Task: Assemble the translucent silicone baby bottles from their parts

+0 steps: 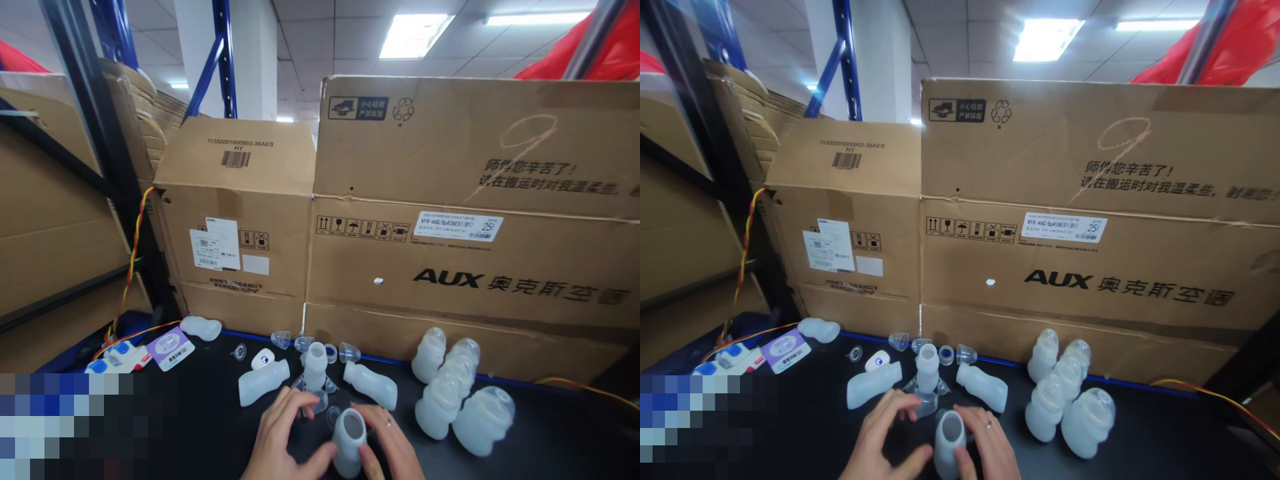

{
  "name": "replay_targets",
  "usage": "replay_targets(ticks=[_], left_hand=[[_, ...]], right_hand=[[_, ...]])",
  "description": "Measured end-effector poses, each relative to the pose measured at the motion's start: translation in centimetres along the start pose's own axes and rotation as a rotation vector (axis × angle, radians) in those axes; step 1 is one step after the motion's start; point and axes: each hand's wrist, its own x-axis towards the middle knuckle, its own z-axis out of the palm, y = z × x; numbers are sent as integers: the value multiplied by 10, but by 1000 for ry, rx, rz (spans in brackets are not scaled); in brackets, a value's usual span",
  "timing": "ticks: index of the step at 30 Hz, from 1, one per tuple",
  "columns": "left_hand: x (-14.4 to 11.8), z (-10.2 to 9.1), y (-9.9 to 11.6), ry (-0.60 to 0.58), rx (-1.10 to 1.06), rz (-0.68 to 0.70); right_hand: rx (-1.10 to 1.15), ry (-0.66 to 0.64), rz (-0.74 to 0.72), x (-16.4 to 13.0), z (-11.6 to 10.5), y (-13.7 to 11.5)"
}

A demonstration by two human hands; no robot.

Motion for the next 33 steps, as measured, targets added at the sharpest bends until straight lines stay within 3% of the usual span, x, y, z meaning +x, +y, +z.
replay_targets(ticks=[3, 8, 11, 17, 23, 26, 29, 33], left_hand=[[5, -8, 4, 70, 273, 80], [8, -9, -4, -107, 419, 106], [8, -7, -9, -89, 446, 79], [9, -10, -11, -29, 300, -63], [12, -7, -4, 124, -219, -276], [8, -4, -2, 187, -372, -280], [4, -4, 0, 220, -311, -184], [7, -11, 2, 199, 13, -83]], right_hand=[[-91, -32, -4, 4, -8, 0], [-143, -200, -4, 10, -9, -2], [-168, -264, 31, 7, -3, -1], [-123, -272, 111, 2, 3, -4], [-64, -258, 97, 9, -2, -17], [-82, -224, 43, 7, 0, -17], [-113, -216, 50, 4, 1, -17], [-162, -145, 137, 6, -4, -19]])
